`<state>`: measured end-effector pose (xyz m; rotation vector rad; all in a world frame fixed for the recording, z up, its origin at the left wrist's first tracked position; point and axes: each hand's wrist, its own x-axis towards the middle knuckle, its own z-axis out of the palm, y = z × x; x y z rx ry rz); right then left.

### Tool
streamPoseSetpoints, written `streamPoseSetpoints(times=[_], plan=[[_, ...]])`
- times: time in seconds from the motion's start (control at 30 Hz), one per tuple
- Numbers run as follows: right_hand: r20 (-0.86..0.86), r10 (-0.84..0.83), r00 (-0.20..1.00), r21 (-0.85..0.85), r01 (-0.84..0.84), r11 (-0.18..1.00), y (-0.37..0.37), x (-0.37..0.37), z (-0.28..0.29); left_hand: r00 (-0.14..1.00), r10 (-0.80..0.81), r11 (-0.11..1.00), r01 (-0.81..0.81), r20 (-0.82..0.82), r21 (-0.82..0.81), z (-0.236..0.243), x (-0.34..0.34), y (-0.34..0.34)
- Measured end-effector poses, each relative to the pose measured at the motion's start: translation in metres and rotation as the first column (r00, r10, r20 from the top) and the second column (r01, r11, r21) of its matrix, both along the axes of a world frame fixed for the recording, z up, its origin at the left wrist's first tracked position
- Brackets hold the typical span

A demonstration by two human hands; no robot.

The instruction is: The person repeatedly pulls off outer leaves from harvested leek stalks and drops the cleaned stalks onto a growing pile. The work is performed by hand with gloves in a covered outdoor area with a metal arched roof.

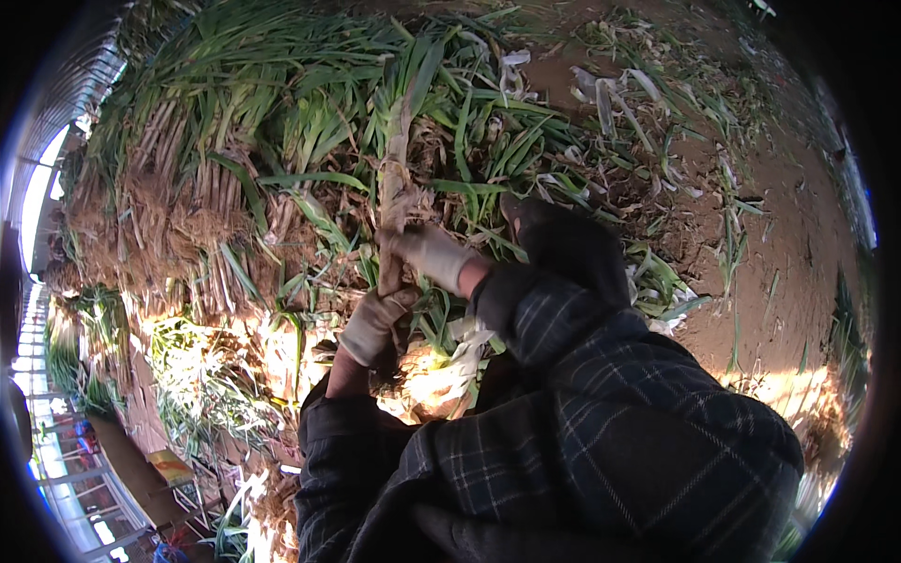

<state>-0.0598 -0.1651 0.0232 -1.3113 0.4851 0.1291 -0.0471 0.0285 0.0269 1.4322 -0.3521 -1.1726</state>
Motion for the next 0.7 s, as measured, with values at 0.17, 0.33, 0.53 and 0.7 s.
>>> streamPoseSetpoints(times=[0.17,0.33,0.53,0.7], plan=[[-0.144,-0.311,0.94,0.233,0.337,0.912,-0.117,0.053,0.01,0.955,-0.133,0.988,0.149,0.265,-0.041,0.017,-0.018,0.008],[0.256,-0.225,0.94,-0.137,0.265,0.954,-0.182,0.078,-0.053,0.889,-0.167,0.953,0.035,0.426,0.301,0.014,-0.026,-0.004],[0.441,-0.215,0.871,-0.2,0.329,0.923,-0.197,0.076,-0.051,0.755,-0.213,0.777,-0.254,0.62,0.576,0.002,0.002,-0.012],[0.077,-0.565,0.822,0.302,0.521,0.799,-0.182,0.077,-0.015,0.86,-0.054,0.875,-0.204,0.507,0.438,0.001,0.004,-0.017]])
